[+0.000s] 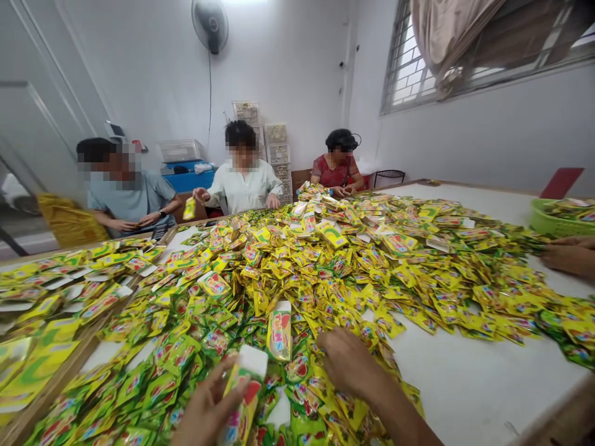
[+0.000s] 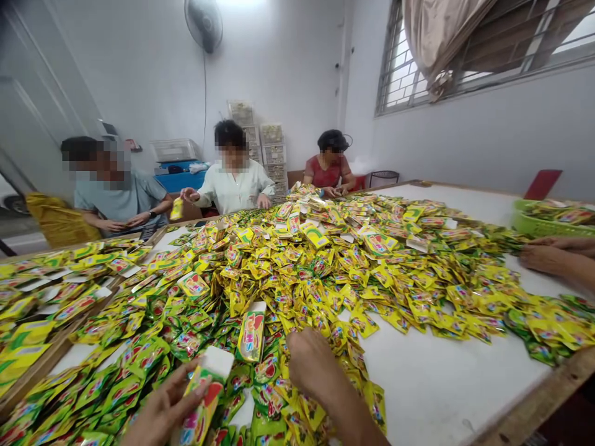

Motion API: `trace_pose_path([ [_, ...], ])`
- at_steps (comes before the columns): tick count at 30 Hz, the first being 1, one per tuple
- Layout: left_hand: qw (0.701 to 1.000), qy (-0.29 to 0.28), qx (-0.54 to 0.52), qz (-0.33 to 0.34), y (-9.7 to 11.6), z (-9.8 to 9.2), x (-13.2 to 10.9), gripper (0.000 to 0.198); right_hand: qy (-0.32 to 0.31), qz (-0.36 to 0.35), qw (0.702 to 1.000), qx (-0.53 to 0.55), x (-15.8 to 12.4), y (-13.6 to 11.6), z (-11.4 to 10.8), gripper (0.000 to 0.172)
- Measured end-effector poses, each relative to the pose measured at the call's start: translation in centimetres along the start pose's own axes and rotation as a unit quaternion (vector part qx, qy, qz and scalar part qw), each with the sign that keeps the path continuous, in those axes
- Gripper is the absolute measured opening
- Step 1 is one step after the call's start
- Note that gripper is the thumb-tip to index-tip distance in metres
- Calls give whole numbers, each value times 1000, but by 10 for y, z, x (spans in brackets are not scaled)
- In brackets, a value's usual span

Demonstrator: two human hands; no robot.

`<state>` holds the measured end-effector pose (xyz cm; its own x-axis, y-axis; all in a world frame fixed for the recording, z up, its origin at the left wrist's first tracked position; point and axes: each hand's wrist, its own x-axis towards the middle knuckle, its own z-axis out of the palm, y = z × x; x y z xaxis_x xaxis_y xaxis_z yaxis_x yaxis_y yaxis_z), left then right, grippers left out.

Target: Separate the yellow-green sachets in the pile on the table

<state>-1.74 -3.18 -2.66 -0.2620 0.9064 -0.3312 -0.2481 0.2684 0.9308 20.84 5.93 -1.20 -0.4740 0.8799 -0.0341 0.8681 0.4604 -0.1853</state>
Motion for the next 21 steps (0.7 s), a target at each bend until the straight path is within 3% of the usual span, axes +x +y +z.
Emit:
trace_pose_path([
  [3,997,-19,65,24,-8,3,3,50,79,1,993,87,7,4,0,21],
  [6,973,44,210,82,-13,3,3,50,157,-24,957,244,10,2,-3,23],
  [9,936,93,320,110,-15,5,1,41,156,-48,931,325,12,-1,-2,19],
  [12,950,24,296,93,-13,8,-2,25,117,-49,940,318,12,-8,5,24],
  [16,979,-65,190,42,-8,9,-3,27,89,-52,959,265,12,-20,21,35],
  [19,989,-82,118,18,-9,5,-1,31,63,-38,968,240,13,-26,31,44],
  [21,991,-61,120,15,-11,2,1,33,44,-35,964,259,14,-27,33,35],
])
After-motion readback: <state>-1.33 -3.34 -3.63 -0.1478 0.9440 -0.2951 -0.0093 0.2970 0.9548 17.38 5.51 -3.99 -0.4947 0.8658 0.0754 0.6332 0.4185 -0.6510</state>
